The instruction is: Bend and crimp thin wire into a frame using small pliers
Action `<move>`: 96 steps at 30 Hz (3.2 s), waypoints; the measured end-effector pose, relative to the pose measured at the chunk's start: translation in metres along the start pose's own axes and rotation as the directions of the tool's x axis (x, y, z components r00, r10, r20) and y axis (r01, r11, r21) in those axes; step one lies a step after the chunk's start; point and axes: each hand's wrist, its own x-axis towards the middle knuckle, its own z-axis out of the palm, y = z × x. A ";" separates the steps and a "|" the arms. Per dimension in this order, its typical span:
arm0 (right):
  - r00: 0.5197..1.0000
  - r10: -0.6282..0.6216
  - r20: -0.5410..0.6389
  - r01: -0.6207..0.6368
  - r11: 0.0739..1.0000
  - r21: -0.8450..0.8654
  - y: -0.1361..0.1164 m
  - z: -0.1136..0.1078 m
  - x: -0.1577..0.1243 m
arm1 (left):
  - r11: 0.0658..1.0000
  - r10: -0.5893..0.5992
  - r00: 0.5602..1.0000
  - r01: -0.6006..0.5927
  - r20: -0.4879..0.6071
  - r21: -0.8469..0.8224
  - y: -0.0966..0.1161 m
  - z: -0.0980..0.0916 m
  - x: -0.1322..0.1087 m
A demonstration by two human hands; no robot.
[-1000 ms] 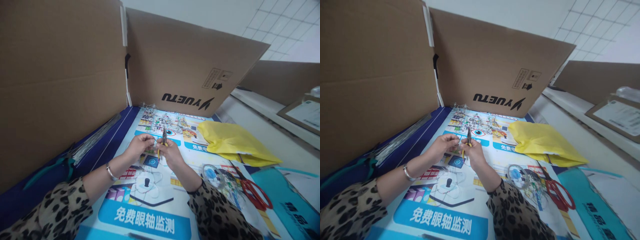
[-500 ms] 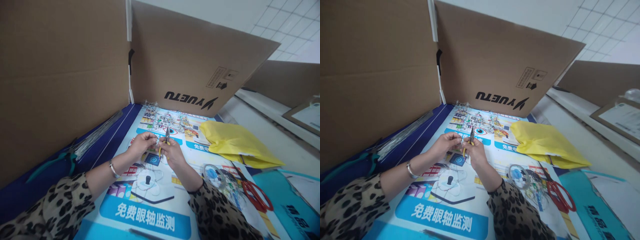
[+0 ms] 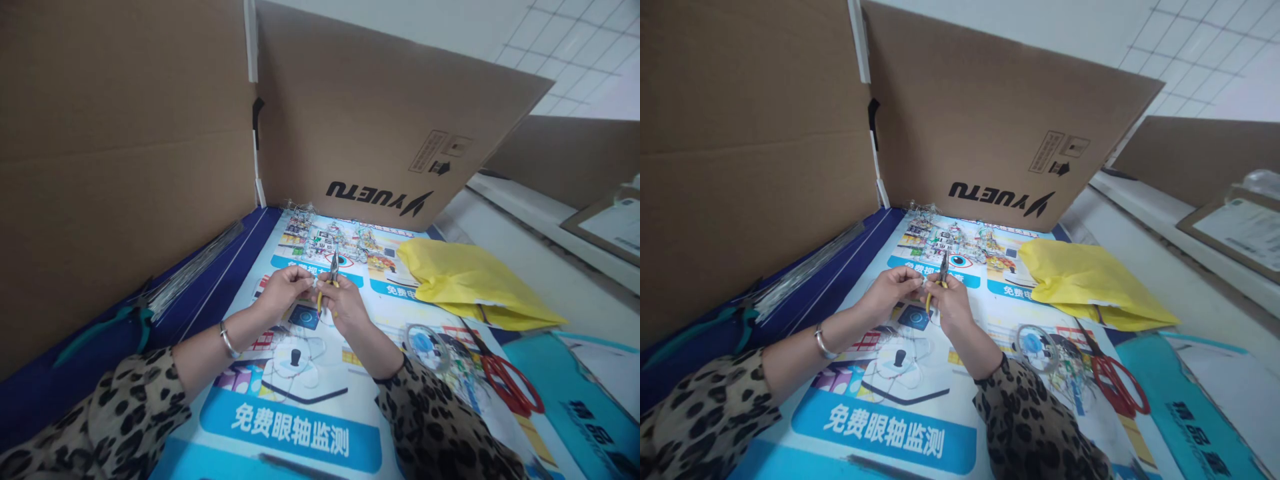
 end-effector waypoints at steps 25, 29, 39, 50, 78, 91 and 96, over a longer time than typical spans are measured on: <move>0.999 -0.051 0.000 0.051 0.993 -0.102 0.007 0.000 0.003 | 0.993 0.044 0.998 -0.039 -0.039 0.113 -0.003 0.001 -0.004; 0.996 -0.084 -0.007 0.081 0.984 -0.156 0.007 0.000 0.002 | 0.984 0.074 0.997 -0.067 -0.033 0.164 -0.005 -0.002 -0.002; 0.995 -0.096 -0.009 0.092 0.969 -0.230 0.012 0.000 0.003 | 0.973 0.093 0.995 -0.082 -0.042 0.217 -0.009 -0.005 -0.001; 0.996 -0.071 0.063 0.085 0.960 -0.267 0.006 0.001 -0.001 | 0.955 0.122 0.991 -0.104 -0.048 0.277 -0.005 -0.007 -0.001; 0.599 -0.553 0.579 0.523 -0.277 -0.806 0.009 -0.095 -0.014 | 0.993 0.104 0.961 -0.086 -0.258 0.080 0.009 -0.064 -0.014; 0.562 -0.598 0.572 0.551 -0.245 -0.798 0.009 -0.091 -0.043 | 0.989 -0.076 0.978 0.049 -0.194 -0.138 0.027 -0.036 -0.065; 0.530 -0.487 0.694 0.659 -0.278 -0.699 0.007 -0.078 -0.065 | 0.938 -0.284 0.957 0.265 -0.059 -0.225 0.033 -0.015 -0.102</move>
